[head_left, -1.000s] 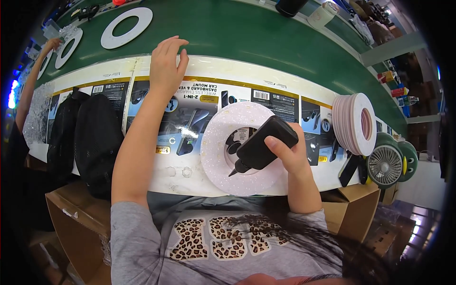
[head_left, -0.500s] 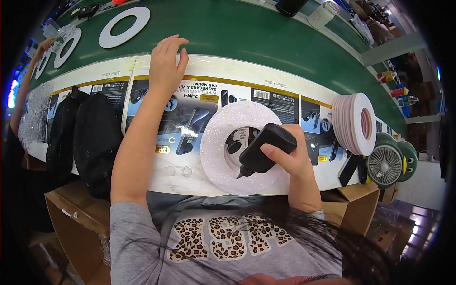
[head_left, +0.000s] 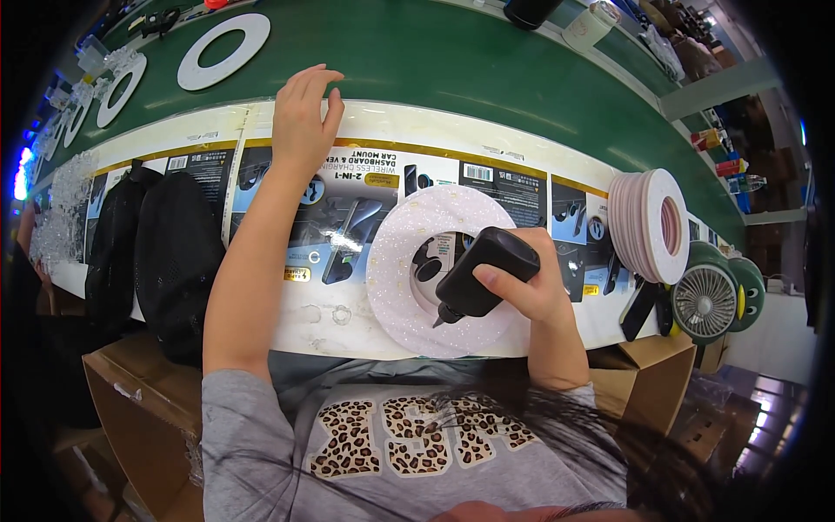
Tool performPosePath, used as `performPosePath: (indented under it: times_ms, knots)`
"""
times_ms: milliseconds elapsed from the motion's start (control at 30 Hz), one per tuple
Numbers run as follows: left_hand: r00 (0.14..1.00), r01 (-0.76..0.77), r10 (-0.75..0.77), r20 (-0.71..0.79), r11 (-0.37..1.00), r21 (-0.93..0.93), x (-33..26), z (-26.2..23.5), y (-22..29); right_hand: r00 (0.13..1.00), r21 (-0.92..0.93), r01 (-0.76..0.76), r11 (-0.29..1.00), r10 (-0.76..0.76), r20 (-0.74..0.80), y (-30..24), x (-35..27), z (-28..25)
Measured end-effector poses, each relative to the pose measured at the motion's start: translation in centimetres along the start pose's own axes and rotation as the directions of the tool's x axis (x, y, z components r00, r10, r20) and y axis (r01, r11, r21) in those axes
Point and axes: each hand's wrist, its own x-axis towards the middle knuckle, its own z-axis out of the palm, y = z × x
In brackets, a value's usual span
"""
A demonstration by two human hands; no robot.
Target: Applying a liquid adhesive or sealant to circular lighting fixture components on an assembly line.
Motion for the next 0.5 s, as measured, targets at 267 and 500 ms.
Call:
performPosePath:
  times_ms: [267, 500]
  knots:
    - [1.0, -0.001, 0.001, 0.003, 1.0, -0.006, 0.0, 0.0, 0.1, 0.999, 0.063, 0.051, 0.997, -0.052, 0.018, 0.4, -0.2, -0.9]
    - [1.0, -0.013, 0.013, -0.011, 1.0, 0.006, 0.1, -0.1, 0.2, 1.0, 0.253, 0.022, 0.967, -0.026, 0.015, 0.3, -0.4, -0.8]
